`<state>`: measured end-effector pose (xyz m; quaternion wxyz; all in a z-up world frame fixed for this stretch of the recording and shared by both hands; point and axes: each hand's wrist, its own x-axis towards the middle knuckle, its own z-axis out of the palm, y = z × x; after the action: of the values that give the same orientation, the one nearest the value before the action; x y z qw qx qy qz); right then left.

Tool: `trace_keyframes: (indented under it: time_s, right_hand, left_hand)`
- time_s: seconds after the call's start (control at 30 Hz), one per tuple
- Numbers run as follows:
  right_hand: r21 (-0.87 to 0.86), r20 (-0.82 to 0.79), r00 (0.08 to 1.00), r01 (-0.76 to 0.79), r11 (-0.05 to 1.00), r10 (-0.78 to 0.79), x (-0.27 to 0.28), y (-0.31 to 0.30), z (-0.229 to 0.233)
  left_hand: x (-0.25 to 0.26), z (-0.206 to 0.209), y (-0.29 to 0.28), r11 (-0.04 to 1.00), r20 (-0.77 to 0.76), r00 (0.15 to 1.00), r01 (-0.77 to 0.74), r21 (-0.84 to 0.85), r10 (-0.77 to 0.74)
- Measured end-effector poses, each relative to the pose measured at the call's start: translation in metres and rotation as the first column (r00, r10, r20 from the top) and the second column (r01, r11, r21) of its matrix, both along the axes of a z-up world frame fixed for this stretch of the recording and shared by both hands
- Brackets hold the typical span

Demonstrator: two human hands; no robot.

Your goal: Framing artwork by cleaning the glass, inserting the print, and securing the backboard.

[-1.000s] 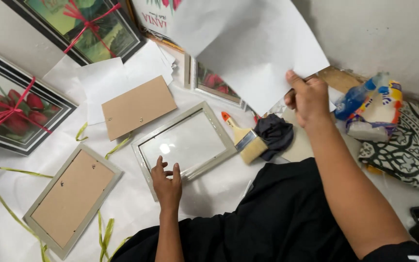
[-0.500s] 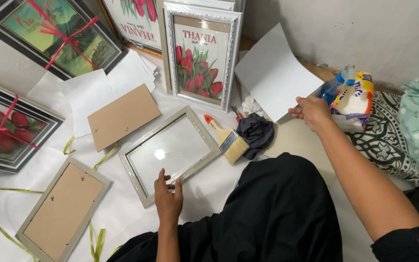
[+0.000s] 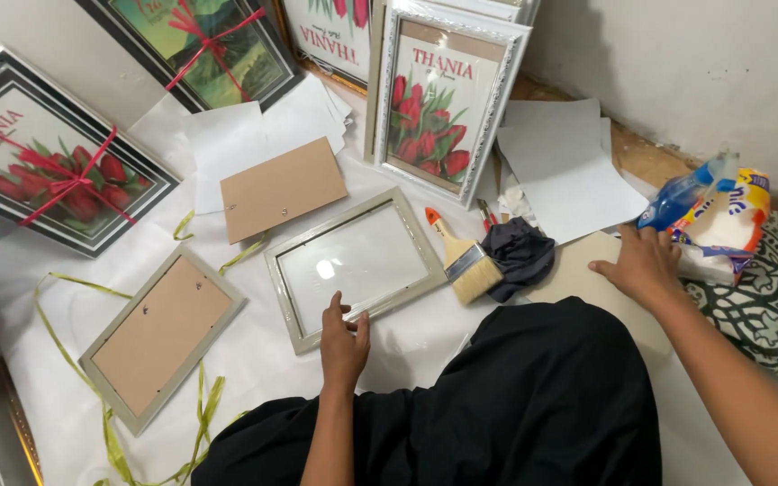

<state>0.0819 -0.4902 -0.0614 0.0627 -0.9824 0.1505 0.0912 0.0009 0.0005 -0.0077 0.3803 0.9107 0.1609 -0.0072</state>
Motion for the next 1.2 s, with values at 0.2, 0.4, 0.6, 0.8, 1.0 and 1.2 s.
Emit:
trace_keyframes:
  time_s: [0.2, 0.4, 0.6, 0.8, 1.0, 1.2]
  right_hand:
    - [0.125, -0.142, 0.978, 0.168, 0.978, -0.15, -0.012, 0.013, 0.053]
    - [0.132, -0.172, 0.968, 0.206, 0.97, -0.182, -0.036, 0.004, 0.089]
    - [0.367, 0.334, 0.942, -0.099, 0.925, -0.032, -0.054, -0.002, 0.157]
    - [0.101, 0.691, 0.607, -0.619, 0.779, 0.393, -0.073, 0.151, 0.299]
    - [0.211, 0.604, 0.523, -0.833, 0.512, 0.602, -0.005, 0.253, 0.263]
    - [0.095, 0.853, 0.348, -0.836, 0.541, 0.388, 0.046, 0.308, 0.194]
  left_hand:
    - [-0.003, 0.01, 0.0, 1.0, 0.018, 1.0, -0.007, -0.023, 0.007]
    - [-0.007, 0.008, 0.004, 0.999, 0.041, 0.999, 0.012, -0.043, -0.011]
    - [-0.01, 0.055, -0.004, 0.982, 0.043, 0.995, 0.096, -0.165, -0.09]
    - [-0.011, 0.127, -0.001, 0.907, 0.182, 0.916, 0.387, -0.163, -0.358]
    - [0.01, 0.145, 0.053, 0.917, 0.286, 0.94, 0.27, -0.295, -0.185]
    - [0.005, 0.084, 0.088, 0.748, 0.273, 0.953, 0.084, -0.658, 0.134]
